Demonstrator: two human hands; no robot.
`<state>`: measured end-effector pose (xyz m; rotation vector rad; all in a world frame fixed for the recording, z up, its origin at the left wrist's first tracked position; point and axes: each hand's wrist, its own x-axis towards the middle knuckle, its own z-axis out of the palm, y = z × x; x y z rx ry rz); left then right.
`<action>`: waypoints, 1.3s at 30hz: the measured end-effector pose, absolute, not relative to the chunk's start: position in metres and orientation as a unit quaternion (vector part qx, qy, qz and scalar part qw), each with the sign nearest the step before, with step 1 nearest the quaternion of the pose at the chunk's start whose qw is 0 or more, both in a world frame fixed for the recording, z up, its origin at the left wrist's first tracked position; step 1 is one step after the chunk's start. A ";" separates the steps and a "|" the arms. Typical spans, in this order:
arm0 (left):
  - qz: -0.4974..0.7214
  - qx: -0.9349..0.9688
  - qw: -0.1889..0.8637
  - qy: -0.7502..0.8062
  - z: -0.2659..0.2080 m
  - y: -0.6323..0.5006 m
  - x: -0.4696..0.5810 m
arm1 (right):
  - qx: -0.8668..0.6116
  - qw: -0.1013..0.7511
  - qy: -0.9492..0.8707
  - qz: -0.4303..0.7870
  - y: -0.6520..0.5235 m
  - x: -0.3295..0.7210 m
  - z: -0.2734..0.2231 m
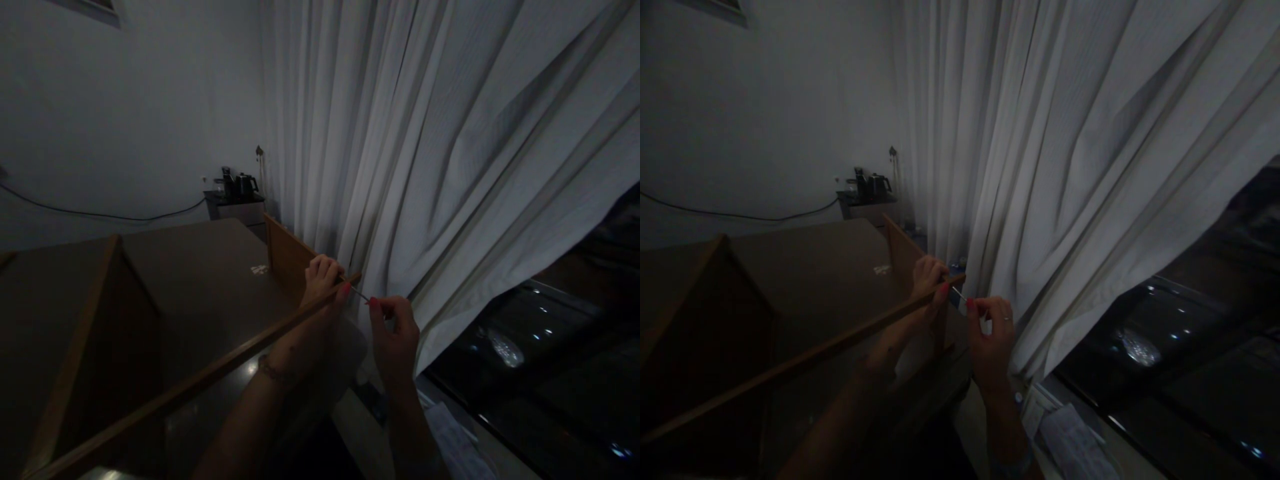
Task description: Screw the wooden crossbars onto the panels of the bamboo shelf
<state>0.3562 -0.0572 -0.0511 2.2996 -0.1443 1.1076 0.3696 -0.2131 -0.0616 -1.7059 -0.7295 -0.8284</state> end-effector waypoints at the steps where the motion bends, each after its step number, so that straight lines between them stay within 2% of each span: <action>1: 0.412 0.863 0.288 -0.057 -0.051 -0.057 0.355 | -0.711 0.544 -0.296 -0.334 -0.213 0.369 -0.062; 4: 0.400 0.869 0.287 -0.060 -0.049 -0.057 0.353 | -0.710 0.562 -0.280 -0.318 -0.213 0.369 -0.063; 9: 0.396 0.870 0.288 -0.050 -0.049 -0.059 0.352 | -0.729 0.530 -0.300 -0.313 -0.214 0.369 -0.064; 13: 0.418 0.858 0.292 -0.052 -0.051 -0.059 0.357 | -0.725 0.538 -0.315 -0.293 -0.213 0.366 -0.058; 23: 0.406 0.865 0.290 -0.052 -0.050 -0.059 0.353 | -0.683 0.643 -0.306 -0.164 -0.212 0.368 -0.058; 30: 0.411 0.864 0.287 -0.046 -0.051 -0.059 0.356 | -0.643 0.688 -0.310 -0.131 -0.211 0.376 -0.063; 39: 0.428 0.856 0.283 -0.055 -0.050 -0.059 0.355 | -0.635 0.670 -0.358 -0.141 -0.212 0.377 -0.071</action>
